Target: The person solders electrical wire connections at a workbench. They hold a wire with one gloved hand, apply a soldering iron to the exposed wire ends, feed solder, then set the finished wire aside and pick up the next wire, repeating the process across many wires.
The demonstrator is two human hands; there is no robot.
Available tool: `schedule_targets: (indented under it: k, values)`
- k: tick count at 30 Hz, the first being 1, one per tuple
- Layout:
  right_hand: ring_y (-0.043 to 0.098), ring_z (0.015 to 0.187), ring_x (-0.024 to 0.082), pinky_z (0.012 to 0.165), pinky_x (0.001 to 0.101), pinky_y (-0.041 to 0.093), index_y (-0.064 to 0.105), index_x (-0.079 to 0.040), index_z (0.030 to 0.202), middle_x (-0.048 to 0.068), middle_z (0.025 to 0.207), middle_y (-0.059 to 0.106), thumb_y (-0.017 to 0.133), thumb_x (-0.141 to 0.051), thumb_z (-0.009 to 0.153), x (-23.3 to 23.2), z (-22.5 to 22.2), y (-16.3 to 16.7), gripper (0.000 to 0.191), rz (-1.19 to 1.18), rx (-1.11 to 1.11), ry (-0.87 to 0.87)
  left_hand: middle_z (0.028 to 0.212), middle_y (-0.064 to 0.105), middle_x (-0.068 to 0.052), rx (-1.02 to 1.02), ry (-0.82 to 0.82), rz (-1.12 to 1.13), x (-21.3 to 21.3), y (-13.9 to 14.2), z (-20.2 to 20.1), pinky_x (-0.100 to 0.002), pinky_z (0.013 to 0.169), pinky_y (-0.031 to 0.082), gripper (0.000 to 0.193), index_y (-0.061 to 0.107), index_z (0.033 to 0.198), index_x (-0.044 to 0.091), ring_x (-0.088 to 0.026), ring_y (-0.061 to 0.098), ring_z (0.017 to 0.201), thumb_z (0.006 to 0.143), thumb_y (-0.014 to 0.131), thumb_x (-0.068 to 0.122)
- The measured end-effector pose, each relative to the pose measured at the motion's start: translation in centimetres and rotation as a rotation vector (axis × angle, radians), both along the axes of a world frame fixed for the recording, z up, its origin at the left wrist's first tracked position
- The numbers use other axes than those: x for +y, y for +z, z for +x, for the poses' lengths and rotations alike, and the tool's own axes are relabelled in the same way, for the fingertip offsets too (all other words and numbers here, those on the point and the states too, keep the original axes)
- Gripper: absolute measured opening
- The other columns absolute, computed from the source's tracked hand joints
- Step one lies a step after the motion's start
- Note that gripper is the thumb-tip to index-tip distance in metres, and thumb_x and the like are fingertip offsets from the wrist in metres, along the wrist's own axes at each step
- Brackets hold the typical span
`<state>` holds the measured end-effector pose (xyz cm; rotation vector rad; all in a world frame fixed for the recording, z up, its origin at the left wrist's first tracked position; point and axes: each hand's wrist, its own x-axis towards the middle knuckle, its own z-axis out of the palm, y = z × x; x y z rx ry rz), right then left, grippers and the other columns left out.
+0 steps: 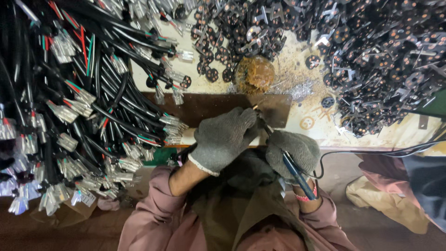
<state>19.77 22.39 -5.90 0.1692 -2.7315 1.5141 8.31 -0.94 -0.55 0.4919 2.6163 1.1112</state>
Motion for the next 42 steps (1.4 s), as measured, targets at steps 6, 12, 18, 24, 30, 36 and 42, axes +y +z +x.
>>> schedule_targets:
  k: [6,12,18,24,30,36,42]
  values:
    - [0.071,0.11,0.02,0.097,0.0341,0.056,0.067,-0.007,0.126,0.007,0.121,0.074,0.065,-0.02,0.093,1.5,3.6,-4.7,0.036,-0.404,-0.322,-0.178,0.085,0.063,-0.008,-0.017,0.003,-0.036,0.0,-0.6,0.1,-0.046,0.057,0.05,0.014,0.062,0.098,0.015,-0.031,0.068,0.074,0.09,0.07,0.024]
    - [0.072,0.111,0.02,0.099,0.0345,0.055,0.068,-0.005,0.124,0.009,0.12,0.074,0.068,-0.017,0.092,1.5,3.5,-4.3,0.034,-0.314,-0.29,-0.137,0.086,0.066,-0.008,-0.025,0.027,-0.057,0.2,-0.8,0.1,-0.047,0.056,0.051,0.011,0.064,0.098,0.017,-0.032,0.067,0.071,0.095,0.068,0.026]
    - [0.073,0.103,0.026,0.092,0.0376,0.057,0.07,-0.006,0.116,0.01,0.112,0.075,0.074,-0.018,0.086,-0.1,-0.6,0.1,0.033,0.015,0.033,0.007,0.085,0.065,-0.008,-0.052,0.013,-0.027,-0.1,-0.3,-0.4,-0.047,0.056,0.05,0.014,0.063,0.098,0.015,-0.033,0.067,0.071,0.092,0.068,0.026]
    - [0.074,0.095,0.031,0.084,0.0406,0.058,0.072,-0.006,0.108,0.012,0.104,0.075,0.08,-0.019,0.079,-1.1,-2.9,2.3,0.032,0.059,0.108,0.064,0.082,0.063,-0.007,-0.017,0.017,-0.027,-0.1,0.2,-0.5,-0.046,0.055,0.049,0.015,0.062,0.097,0.014,-0.031,0.067,0.07,0.09,0.069,0.025]
    - [0.074,0.089,0.034,0.079,0.042,0.057,0.073,-0.007,0.103,0.013,0.1,0.075,0.082,-0.02,0.074,-0.5,-2.6,1.6,0.033,0.119,0.086,0.082,0.081,0.061,-0.005,0.061,0.037,-0.024,-0.2,0.6,-0.8,-0.044,0.056,0.05,0.015,0.061,0.097,0.015,-0.027,0.066,0.068,0.089,0.072,0.022]
    - [0.074,0.093,0.035,0.084,0.044,0.057,0.075,-0.009,0.105,0.013,0.103,0.076,0.078,-0.02,0.074,0.0,-1.6,1.1,0.033,0.209,0.003,0.093,0.081,0.06,-0.005,0.047,0.047,-0.001,-0.3,0.6,-0.9,-0.043,0.056,0.05,0.017,0.061,0.097,0.015,-0.026,0.066,0.069,0.088,0.073,0.023]
    - [0.073,0.087,0.033,0.078,0.0421,0.057,0.072,-0.008,0.103,0.012,0.099,0.074,0.081,-0.015,0.075,-0.9,-2.8,1.8,0.03,0.164,0.102,0.049,0.08,0.06,-0.005,0.025,0.028,-0.028,-0.2,0.4,-0.7,-0.042,0.056,0.05,0.017,0.06,0.093,0.015,-0.026,0.066,0.069,0.089,0.073,0.025]
